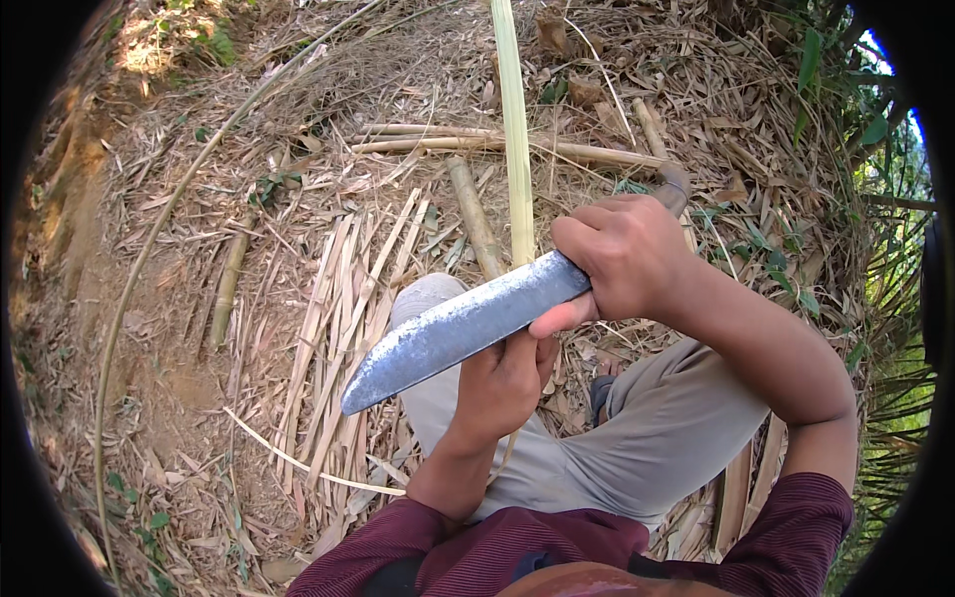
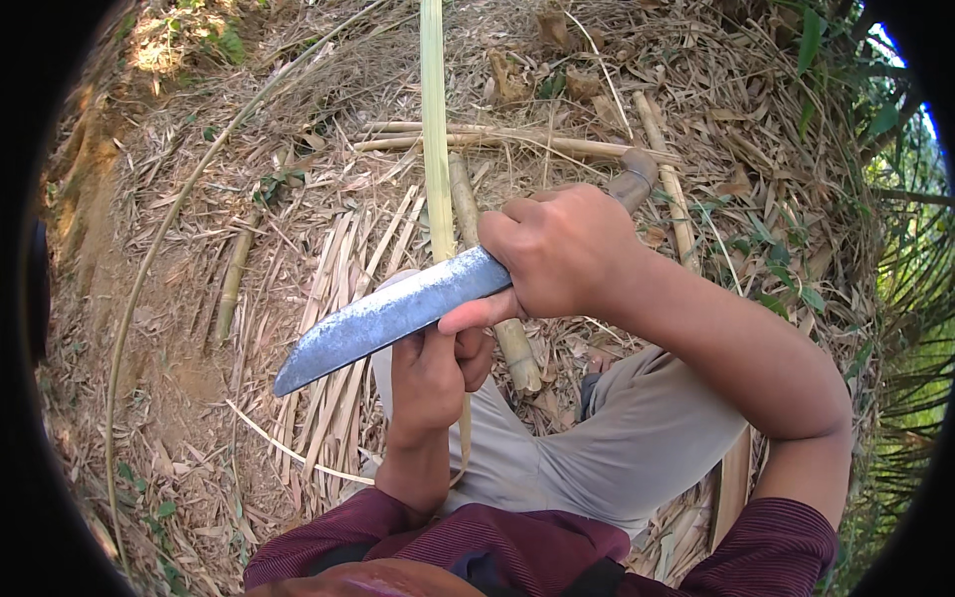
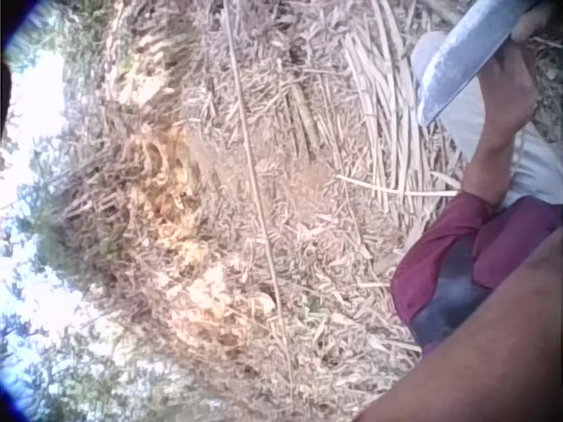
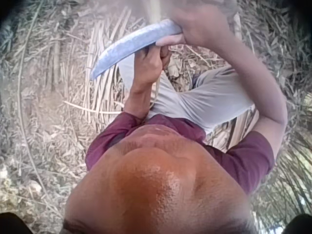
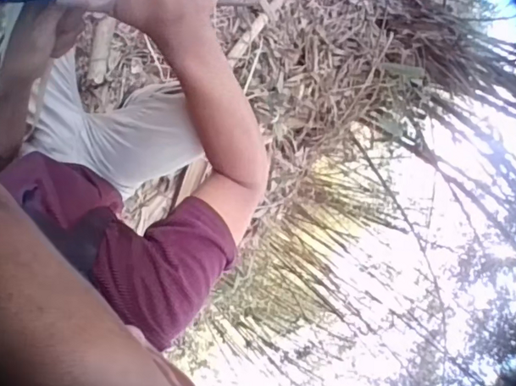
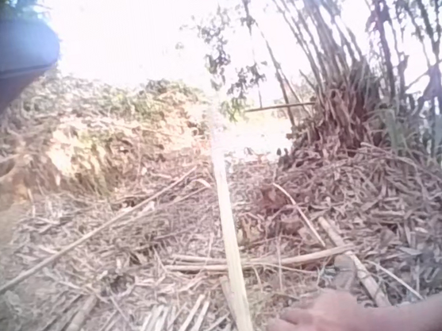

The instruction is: The person shaves a thin bamboo strip with a machete while sitting on the ground among bamboo debris.

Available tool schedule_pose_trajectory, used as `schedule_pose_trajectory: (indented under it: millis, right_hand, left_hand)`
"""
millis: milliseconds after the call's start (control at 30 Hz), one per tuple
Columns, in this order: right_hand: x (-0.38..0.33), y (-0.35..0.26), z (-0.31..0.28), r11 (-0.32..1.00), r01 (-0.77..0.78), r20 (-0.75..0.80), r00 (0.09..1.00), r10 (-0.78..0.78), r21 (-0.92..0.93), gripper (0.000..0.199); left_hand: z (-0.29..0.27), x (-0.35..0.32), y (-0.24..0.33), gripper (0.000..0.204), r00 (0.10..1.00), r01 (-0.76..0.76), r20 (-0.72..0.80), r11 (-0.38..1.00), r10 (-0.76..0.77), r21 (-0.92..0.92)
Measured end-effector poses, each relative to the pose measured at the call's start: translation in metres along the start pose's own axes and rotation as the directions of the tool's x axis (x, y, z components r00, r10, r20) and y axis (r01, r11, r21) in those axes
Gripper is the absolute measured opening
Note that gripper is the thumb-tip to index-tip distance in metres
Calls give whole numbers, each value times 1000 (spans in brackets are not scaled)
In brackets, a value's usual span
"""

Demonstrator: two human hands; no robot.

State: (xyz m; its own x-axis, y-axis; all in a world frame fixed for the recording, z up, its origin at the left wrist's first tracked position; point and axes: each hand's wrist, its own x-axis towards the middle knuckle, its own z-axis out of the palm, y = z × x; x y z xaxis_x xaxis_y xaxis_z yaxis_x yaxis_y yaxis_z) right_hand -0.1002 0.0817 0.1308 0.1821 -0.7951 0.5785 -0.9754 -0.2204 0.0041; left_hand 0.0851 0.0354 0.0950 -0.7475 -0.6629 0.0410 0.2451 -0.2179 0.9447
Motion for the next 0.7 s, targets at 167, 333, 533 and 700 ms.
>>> schedule_pose_trajectory:
  millis: [167, 333, 533, 700]
  right_hand:
    - [5, 42, -9, 816, -573, 6, 819, 574, 70, 76]
    - [-14, 57, -20, 746, -587, -103, 760, 642, 314, 76]
    - [1, -10, -10, 986, -166, 137, 977, 162, 25, 74]
    - [3, -2, -2, 993, -102, 71, 993, 98, 54, 76]
  left_hand:
    - [8, -9, 5, 31, 995, 18, 101, 1000, -18, -3]
    - [-10, -1, 1, 37, 992, 96, 87, 993, -89, -75]
    - [-12, 4, -1, 35, 997, 65, 48, 998, -64, -26]
    - [0, -3, -2, 26, 995, -93, -8, 984, 95, 149]
